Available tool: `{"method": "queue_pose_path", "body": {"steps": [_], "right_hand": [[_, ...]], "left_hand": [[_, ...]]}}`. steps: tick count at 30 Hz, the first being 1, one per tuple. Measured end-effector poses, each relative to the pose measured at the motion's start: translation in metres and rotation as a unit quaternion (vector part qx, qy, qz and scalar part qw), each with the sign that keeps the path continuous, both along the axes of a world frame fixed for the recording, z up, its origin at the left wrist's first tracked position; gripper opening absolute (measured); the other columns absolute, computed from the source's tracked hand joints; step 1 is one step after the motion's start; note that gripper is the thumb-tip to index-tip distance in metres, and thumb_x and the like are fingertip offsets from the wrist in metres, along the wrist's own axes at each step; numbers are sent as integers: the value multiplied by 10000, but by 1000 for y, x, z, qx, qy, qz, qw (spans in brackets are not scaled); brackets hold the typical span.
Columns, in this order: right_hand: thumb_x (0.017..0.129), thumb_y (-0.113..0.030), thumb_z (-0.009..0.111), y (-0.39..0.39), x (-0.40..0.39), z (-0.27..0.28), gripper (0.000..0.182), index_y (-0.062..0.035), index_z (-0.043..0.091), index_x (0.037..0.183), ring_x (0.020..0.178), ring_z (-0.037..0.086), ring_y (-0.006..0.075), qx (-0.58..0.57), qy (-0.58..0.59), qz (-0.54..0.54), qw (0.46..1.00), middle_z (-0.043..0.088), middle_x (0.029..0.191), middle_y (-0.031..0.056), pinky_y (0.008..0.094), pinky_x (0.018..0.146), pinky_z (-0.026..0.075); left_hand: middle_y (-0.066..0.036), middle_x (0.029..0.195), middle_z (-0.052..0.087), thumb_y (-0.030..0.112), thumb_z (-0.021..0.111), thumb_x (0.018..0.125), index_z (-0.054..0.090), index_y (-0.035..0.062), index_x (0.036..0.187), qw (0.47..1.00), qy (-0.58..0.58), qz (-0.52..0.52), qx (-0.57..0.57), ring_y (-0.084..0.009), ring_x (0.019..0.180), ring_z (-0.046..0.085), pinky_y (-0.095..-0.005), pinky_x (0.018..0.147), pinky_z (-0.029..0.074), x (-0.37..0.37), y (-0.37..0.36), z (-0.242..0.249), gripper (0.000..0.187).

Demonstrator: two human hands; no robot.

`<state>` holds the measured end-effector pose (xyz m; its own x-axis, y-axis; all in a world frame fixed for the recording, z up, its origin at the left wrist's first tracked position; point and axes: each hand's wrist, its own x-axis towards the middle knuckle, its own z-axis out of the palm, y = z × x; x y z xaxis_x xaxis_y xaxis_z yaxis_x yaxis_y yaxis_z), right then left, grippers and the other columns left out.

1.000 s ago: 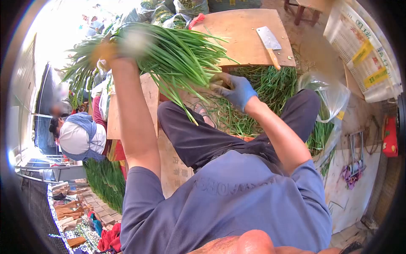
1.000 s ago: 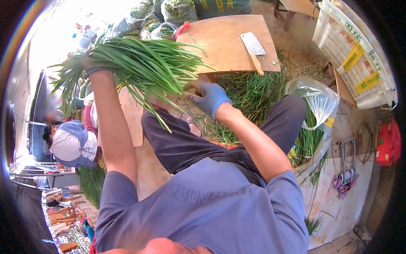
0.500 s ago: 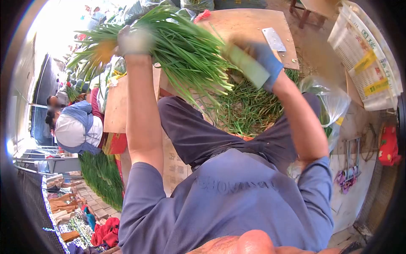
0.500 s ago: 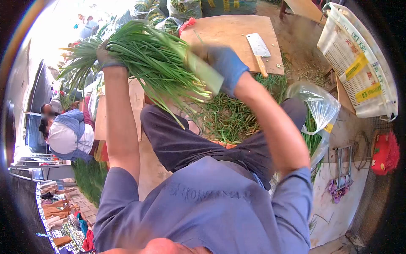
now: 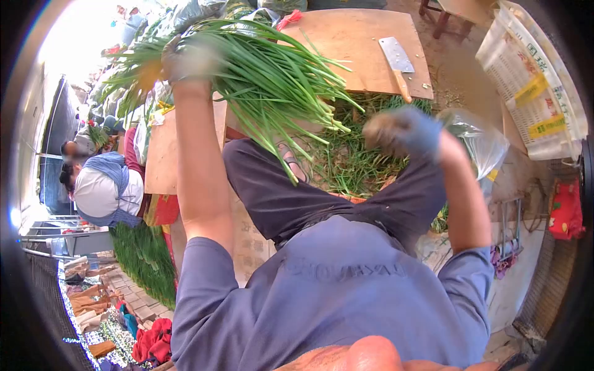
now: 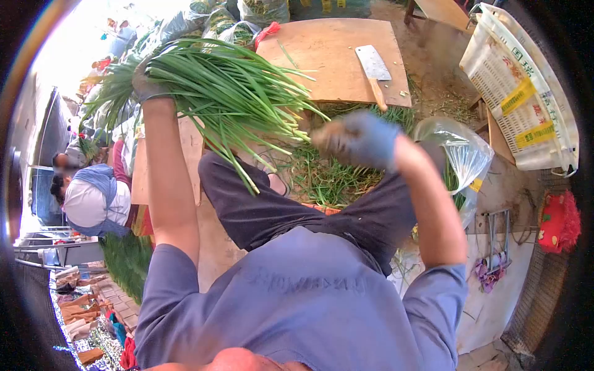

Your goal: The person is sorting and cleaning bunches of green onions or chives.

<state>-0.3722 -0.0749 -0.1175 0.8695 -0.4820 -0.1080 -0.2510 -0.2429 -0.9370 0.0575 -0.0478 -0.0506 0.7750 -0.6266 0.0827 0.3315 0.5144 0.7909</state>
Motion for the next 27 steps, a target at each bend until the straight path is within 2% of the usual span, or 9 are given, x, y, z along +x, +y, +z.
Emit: {"method": "queue_pose_path", "body": {"steps": [1,3,4,7,8,13,17,20,27], "right_hand": [[900,-390,671,10,0,-25,366,-32,657,976,658,560,168,-108,87,-22,990,596,739,79,335,631,466],[845,-425,698,33,12,-72,362,-86,678,971,738,639,353,-272,34,-165,948,660,823,152,446,655,497],[822,-399,713,38,18,-93,360,-105,658,1023,765,629,347,-403,-27,-210,890,666,868,127,464,682,491],[807,-344,727,54,50,-97,339,-119,641,1045,847,631,336,-410,-80,-297,859,665,908,118,453,733,488],[806,-342,728,53,58,-97,331,-120,645,1038,834,633,339,-393,-79,-296,867,665,898,118,456,728,490],[840,-295,717,34,82,-114,246,-112,668,998,740,635,300,-353,-107,-231,900,657,847,125,414,695,497],[915,-215,669,32,80,-116,164,-58,655,962,697,581,171,-33,-174,-151,972,626,780,66,307,654,467],[964,-179,617,27,80,-113,156,-23,609,959,688,529,90,143,-195,-122,963,568,770,-7,240,625,438],[993,-217,560,15,92,-78,178,-39,568,985,650,514,90,215,-245,-122,938,572,762,13,237,603,433]], "left_hand": [[-225,969,684,182,502,869,639,-56,1039,1000,-1,-10,-9,-358,863,670,-497,801,565,-3,0,1,323],[-236,974,682,181,494,872,638,-63,1040,999,1,-33,-21,-365,862,671,-499,803,565,-6,7,0,330],[-236,962,683,182,482,869,641,-65,1019,979,47,-182,-74,-366,852,674,-495,796,567,21,6,-6,330],[-230,943,687,182,473,863,644,-60,1006,993,8,-114,-36,-362,841,677,-487,790,568,17,7,-5,330],[-222,920,691,185,469,859,647,-55,1000,979,29,-188,-70,-357,832,678,-482,786,568,16,11,-5,330],[-203,919,698,211,472,876,660,-38,975,995,20,-93,4,-342,812,678,-470,780,563,-20,12,9,328],[-186,917,702,223,484,882,669,-27,970,992,-15,-123,-20,-326,811,678,-461,778,560,2,12,-1,323],[-179,898,702,211,511,872,671,-18,983,999,-26,-36,-4,-320,802,678,-457,772,562,-6,8,1,301],[-127,929,671,205,588,845,616,15,957,999,12,-38,-4,-263,809,645,-391,796,536,-26,11,3,222]]}}
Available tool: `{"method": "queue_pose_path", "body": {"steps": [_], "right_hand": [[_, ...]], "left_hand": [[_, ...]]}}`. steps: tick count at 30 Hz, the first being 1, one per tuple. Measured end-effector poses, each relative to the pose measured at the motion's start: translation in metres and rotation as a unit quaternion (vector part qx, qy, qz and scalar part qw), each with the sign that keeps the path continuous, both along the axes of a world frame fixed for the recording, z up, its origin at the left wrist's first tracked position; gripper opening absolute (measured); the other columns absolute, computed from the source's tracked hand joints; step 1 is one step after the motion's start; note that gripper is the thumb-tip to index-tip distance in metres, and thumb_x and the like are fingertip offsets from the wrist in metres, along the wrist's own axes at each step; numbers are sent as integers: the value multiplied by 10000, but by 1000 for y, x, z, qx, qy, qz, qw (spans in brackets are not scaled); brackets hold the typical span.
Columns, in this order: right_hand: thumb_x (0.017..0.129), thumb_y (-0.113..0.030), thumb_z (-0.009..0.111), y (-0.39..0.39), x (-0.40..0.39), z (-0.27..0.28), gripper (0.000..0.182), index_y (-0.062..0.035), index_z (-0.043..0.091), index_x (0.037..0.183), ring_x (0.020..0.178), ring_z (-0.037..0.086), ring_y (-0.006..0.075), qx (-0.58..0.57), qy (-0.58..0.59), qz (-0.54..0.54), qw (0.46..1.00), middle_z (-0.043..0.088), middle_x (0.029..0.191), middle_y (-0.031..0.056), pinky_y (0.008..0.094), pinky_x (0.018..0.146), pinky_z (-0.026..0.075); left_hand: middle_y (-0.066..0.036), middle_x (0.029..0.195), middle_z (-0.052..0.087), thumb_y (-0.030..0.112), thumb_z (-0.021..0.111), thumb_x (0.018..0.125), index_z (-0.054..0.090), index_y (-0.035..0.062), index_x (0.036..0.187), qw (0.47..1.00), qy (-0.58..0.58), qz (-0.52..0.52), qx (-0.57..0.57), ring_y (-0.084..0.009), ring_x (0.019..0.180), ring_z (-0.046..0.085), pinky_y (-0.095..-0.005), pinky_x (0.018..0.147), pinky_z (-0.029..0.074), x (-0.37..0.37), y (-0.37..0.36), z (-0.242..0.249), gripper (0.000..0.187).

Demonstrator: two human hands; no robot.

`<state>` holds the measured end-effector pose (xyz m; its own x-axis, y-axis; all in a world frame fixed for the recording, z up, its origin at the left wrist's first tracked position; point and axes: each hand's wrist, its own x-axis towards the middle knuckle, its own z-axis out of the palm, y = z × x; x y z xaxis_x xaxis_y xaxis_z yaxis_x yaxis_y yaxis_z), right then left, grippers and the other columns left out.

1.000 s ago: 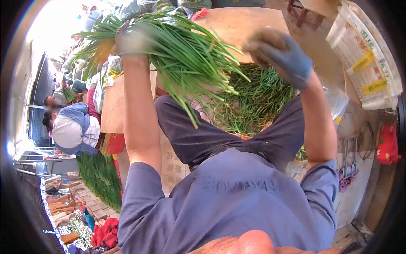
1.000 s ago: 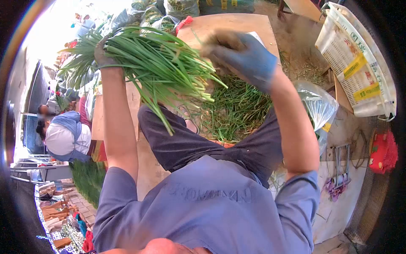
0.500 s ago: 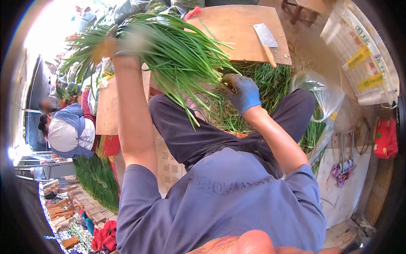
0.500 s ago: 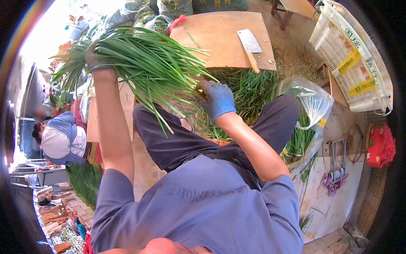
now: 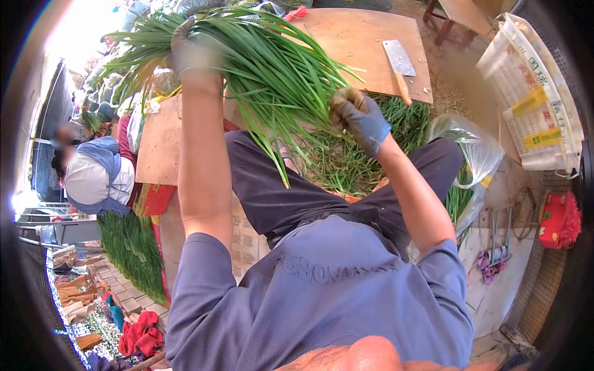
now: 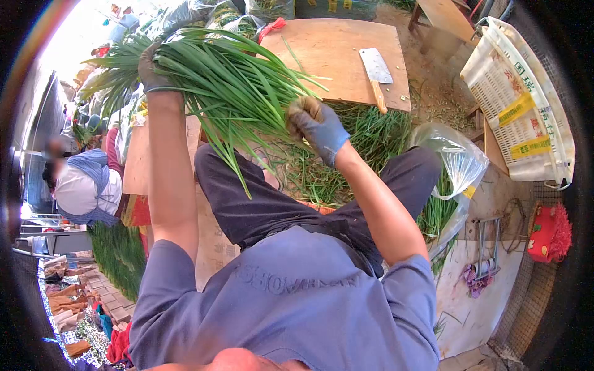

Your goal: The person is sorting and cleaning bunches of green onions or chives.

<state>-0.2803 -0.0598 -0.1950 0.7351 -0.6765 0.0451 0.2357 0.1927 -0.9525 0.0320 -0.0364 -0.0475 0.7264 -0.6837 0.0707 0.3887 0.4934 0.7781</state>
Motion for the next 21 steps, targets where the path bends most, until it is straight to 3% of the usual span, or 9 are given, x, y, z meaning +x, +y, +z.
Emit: {"method": "queue_pose_path", "body": {"steps": [5,8,9,12,13,16,19,20,21], "right_hand": [[988,-249,565,-4,-22,41,191,-62,539,967,610,432,91,163,-231,-35,959,468,710,-9,227,541,350],[968,-221,594,1,-50,56,193,-110,499,841,537,370,94,117,-290,18,950,418,655,-19,247,526,325],[963,-244,611,-9,-64,54,177,-75,564,933,627,465,95,2,-198,94,976,524,747,3,248,618,403],[959,-276,636,13,-51,28,307,3,613,1084,840,558,108,-187,135,-32,973,623,932,43,260,768,469],[950,-255,655,17,-49,26,378,-15,599,1238,979,560,93,-94,159,4,983,651,1064,46,260,871,467],[962,-195,619,9,-39,-2,380,-79,566,1320,1015,586,98,-79,172,19,982,662,1114,36,283,901,473],[948,-203,618,2,-34,-14,416,-78,552,1339,915,640,196,-334,45,-11,941,668,1107,72,314,806,507],[940,-196,616,1,-35,-15,405,-100,563,1330,941,645,243,-390,99,5,916,655,1148,101,344,822,511],[931,-189,615,-1,-36,-13,397,-122,575,1320,967,649,290,-442,153,22,884,641,1189,130,373,837,515]], "left_hand": [[-121,829,649,183,605,822,622,21,913,999,2,52,9,-257,703,635,-386,687,550,6,-4,-7,186],[-122,804,640,178,607,818,624,21,909,998,17,56,28,-258,691,631,-381,664,549,14,-4,-11,182],[-123,804,640,178,606,820,623,21,907,997,19,62,37,-255,701,631,-375,674,547,16,-3,-13,180],[-119,795,636,179,607,825,613,25,881,999,16,21,18,-245,723,623,-366,698,538,12,3,-12,164],[-117,791,634,180,607,827,609,27,870,1000,14,-6,5,-242,730,619,-364,705,533,7,4,-11,159],[-104,785,631,191,600,840,593,46,831,999,-24,23,-2,-239,733,601,-371,711,519,-1,1,-10,145],[-139,856,680,175,579,854,645,40,918,985,47,-154,-56,-282,755,652,-418,724,555,34,6,-20,163],[-156,882,700,164,573,858,665,34,956,971,70,-215,-78,-296,766,678,-432,727,572,37,7,-22,187],[-165,898,702,182,536,885,670,23,978,975,41,-197,-91,-299,785,680,-430,743,574,33,7,-20,228]]}}
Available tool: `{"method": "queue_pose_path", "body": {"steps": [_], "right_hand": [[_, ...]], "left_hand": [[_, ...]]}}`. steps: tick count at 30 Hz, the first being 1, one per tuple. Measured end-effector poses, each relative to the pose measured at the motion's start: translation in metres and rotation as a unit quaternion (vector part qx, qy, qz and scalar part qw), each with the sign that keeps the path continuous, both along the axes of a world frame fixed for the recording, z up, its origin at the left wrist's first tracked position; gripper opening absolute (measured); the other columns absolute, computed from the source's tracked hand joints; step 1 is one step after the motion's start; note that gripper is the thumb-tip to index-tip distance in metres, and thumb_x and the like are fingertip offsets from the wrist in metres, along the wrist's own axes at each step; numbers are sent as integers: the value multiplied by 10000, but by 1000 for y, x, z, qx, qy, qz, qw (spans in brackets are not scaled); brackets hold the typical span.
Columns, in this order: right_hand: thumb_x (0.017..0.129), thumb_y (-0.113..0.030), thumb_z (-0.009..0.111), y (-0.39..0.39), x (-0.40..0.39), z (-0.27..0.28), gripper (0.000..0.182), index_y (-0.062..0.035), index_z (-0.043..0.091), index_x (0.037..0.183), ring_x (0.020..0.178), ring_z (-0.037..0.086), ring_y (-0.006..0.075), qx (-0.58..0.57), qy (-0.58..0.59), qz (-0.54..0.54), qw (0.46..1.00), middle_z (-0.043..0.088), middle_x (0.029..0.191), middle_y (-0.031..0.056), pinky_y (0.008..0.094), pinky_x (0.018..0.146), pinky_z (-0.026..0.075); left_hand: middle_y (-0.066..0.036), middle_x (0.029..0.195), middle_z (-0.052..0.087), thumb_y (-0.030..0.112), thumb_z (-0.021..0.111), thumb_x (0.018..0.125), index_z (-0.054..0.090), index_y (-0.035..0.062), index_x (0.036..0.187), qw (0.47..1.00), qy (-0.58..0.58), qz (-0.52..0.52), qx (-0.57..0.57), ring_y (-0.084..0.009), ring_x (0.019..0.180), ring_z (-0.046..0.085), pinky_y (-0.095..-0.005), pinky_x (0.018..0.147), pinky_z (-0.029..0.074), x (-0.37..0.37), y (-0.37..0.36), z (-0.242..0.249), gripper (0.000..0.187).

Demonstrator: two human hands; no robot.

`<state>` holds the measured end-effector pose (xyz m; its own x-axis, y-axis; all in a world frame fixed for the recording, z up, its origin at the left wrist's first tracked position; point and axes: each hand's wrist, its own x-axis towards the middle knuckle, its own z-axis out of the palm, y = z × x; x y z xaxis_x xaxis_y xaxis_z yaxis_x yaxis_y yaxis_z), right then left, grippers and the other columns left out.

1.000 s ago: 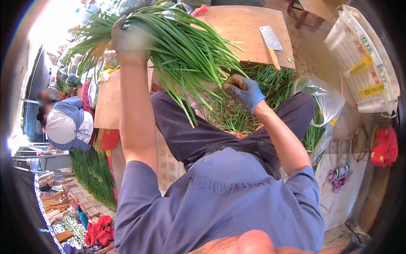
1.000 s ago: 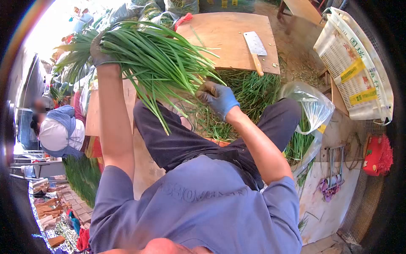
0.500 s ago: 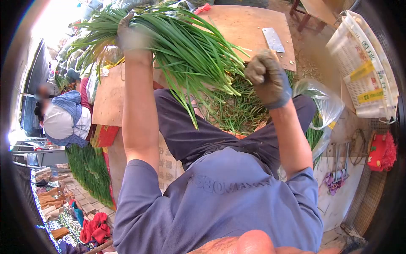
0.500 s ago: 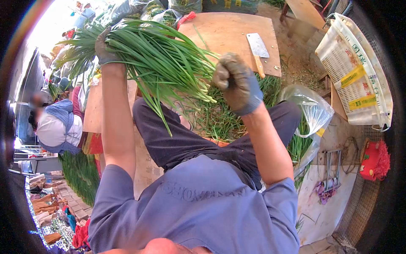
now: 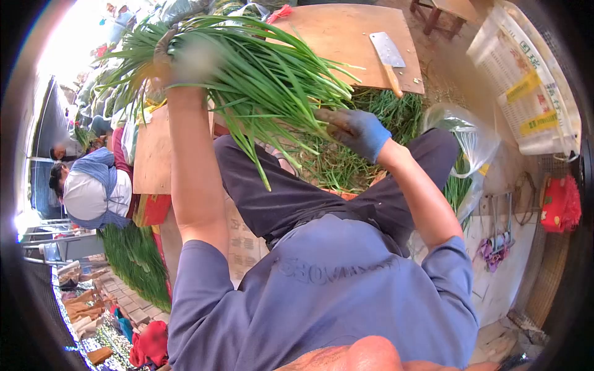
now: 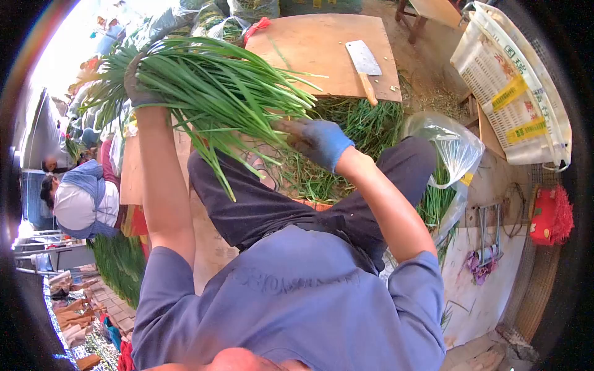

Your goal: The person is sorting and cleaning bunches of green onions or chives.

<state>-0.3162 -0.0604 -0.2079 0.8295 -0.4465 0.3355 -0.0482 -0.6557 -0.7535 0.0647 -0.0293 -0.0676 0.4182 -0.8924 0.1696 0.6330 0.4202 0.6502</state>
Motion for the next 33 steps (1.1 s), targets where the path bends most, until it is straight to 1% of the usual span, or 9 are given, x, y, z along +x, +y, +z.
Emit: {"method": "queue_pose_path", "body": {"steps": [2,6,12,15,21,22,27,30,33], "right_hand": [[903,-209,635,-2,-1,-4,381,-166,610,1282,980,635,379,-81,38,6,996,637,1181,166,414,838,531],[916,-215,626,6,7,-2,308,-110,630,1205,939,647,356,-49,-55,60,995,669,1055,155,411,803,528],[961,-193,601,11,11,15,192,-35,613,1071,808,619,197,103,-38,45,993,639,888,103,309,741,497],[933,-154,605,16,13,28,148,-42,607,1030,759,613,236,235,-89,-61,966,629,854,130,322,727,498],[856,-200,710,52,-7,-9,230,-65,616,1017,687,600,256,-81,-148,-303,938,624,871,122,355,616,466],[864,-202,706,64,-8,-15,208,-66,621,997,677,603,258,-8,-129,-308,943,627,854,120,354,615,472],[930,-255,672,82,29,-54,323,-1,635,1126,691,622,118,365,-238,-304,847,663,883,71,280,631,508],[947,-296,649,66,36,-46,356,20,640,1111,624,589,90,469,-126,-276,829,648,822,26,256,565,489],[950,-335,637,48,40,-26,375,19,653,1073,578,562,74,546,-50,-212,809,632,746,7,258,505,465]], "left_hand": [[-170,909,703,201,515,900,672,16,988,999,-30,23,7,-303,798,680,-430,760,573,-9,-3,3,258],[-172,914,708,257,494,919,677,6,981,998,-51,32,30,-317,804,682,-459,782,565,7,-7,2,317],[-170,889,710,242,511,902,677,-6,955,987,-105,113,41,-314,777,680,-460,773,565,3,-2,-6,303],[-178,883,707,199,516,890,671,-20,949,986,-120,111,25,-309,774,680,-444,759,571,0,-4,-9,275],[-198,890,696,178,498,882,647,-42,983,993,-8,106,42,-344,780,680,-455,755,571,3,-7,-3,284],[-206,922,692,203,482,878,643,-37,1000,999,6,36,5,-354,800,676,-471,774,564,9,-4,-10,314],[-220,947,685,246,466,864,645,-37,999,990,-24,135,40,-355,859,667,-479,817,551,-2,-5,-13,360],[-110,821,623,249,488,870,591,32,913,981,-29,182,63,-272,737,605,-442,740,524,-24,-4,-5,244],[-149,918,641,282,483,880,594,-3,1016,978,-10,182,99,-294,814,624,-453,792,527,-65,8,11,334]]}}
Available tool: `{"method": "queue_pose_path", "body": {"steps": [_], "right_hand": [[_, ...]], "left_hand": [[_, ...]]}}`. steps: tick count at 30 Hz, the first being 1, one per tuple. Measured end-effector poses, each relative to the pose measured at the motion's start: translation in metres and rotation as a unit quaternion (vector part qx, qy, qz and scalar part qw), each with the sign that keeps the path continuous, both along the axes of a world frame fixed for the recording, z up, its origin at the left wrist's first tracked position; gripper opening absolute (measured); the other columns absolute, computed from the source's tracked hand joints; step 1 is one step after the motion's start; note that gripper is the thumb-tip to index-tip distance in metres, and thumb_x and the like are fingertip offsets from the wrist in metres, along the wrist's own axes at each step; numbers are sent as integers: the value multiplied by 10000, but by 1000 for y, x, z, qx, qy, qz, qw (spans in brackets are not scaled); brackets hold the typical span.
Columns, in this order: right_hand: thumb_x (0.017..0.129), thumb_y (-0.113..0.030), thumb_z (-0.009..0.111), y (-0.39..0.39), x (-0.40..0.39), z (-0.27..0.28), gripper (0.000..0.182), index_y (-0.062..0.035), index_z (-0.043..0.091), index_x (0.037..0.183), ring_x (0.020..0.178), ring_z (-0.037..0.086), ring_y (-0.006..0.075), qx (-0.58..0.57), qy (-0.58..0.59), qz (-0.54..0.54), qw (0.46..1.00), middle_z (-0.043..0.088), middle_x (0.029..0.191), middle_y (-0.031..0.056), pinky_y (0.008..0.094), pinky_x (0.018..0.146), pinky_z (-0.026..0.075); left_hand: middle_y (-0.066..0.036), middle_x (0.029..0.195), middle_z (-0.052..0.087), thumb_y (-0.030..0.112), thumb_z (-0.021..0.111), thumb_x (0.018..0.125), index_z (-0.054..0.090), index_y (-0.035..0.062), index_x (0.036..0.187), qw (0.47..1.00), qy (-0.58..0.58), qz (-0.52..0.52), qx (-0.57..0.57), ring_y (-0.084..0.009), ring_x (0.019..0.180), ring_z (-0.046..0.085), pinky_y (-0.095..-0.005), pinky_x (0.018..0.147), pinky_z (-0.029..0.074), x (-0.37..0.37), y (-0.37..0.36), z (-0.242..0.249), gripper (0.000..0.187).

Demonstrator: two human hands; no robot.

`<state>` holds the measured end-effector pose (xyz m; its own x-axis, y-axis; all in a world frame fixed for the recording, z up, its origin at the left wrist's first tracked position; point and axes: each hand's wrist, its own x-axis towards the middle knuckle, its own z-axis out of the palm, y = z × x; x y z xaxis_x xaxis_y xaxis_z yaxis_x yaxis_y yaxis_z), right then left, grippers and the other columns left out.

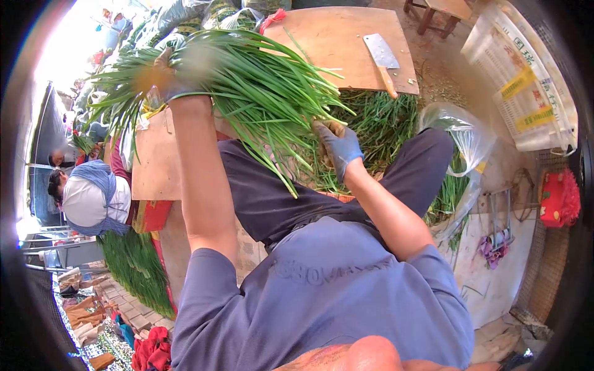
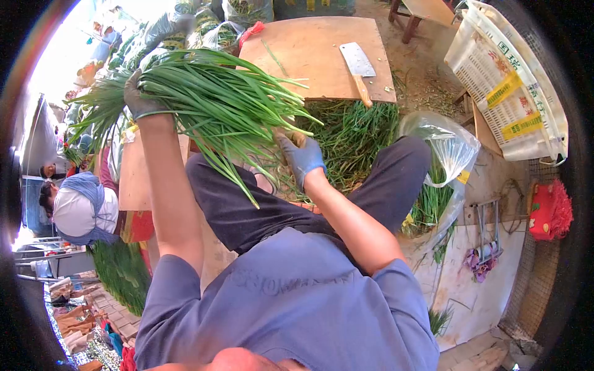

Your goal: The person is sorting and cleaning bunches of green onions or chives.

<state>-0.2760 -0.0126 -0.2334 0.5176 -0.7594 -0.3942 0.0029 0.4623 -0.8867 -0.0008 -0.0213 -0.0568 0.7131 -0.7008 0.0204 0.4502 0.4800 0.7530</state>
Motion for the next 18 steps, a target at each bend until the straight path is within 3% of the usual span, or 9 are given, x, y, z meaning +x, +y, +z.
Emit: {"method": "queue_pose_path", "body": {"steps": [1,4,5,8,11,12,14,16,18], "right_hand": [[947,-328,628,-2,7,-4,316,-36,669,1060,577,621,170,-15,-7,-32,999,652,699,45,316,529,481],[947,-260,632,-3,20,13,249,-19,664,999,615,630,171,-411,78,-115,901,638,679,59,328,575,503],[938,-251,642,-4,13,29,248,-15,656,1012,702,649,191,-501,170,-51,847,652,739,107,355,685,525],[946,-256,638,-18,21,65,250,-20,667,1025,669,615,146,-563,139,-6,815,660,758,75,301,639,506],[936,-317,627,-42,16,98,242,-78,660,956,628,607,310,-424,-45,-86,900,660,746,146,342,612,492],[953,-301,618,-41,-2,121,251,-58,677,966,573,552,155,-321,-178,-51,929,632,695,49,264,571,457],[992,-325,558,-38,-36,145,318,-33,682,973,595,529,58,-272,-166,-18,948,592,699,-2,215,554,424],[1028,-337,485,-35,-68,137,390,-12,676,930,566,505,61,-296,-155,38,942,586,688,26,199,522,389],[1034,-364,458,-36,-89,84,468,17,669,863,551,537,99,-219,-177,116,952,610,695,35,229,529,435]], "left_hand": [[-184,1008,636,312,478,887,562,-41,1131,999,-11,32,20,-316,894,628,-459,842,522,10,-4,-5,437],[-222,959,670,248,479,874,613,-34,1066,997,20,-69,-30,-357,833,665,-501,785,562,23,-1,-12,366],[-211,942,672,245,484,877,610,-15,1068,996,20,-62,-59,-347,830,667,-490,783,567,13,-4,-16,346],[-201,915,675,241,492,877,608,-7,1050,987,34,-130,-93,-344,801,673,-479,770,573,6,-1,-22,324],[-192,887,675,232,495,875,611,-4,1030,984,17,-135,-111,-345,778,675,-481,761,576,21,-3,-38,305],[-165,880,658,238,483,885,588,-20,1095,992,3,-94,-80,-305,772,650,-434,745,554,18,-4,-35,349],[-112,868,624,249,458,904,543,-53,1226,1000,-24,-8,-18,-225,761,600,-341,715,510,4,-4,-23,449],[-151,920,645,239,465,896,551,-64,1206,999,-17,-23,-34,-261,790,622,-357,750,529,2,4,-18,442],[-184,964,658,235,464,892,557,-74,1191,999,-23,-26,-41,-294,812,638,-373,779,546,7,8,-18,440]]}}
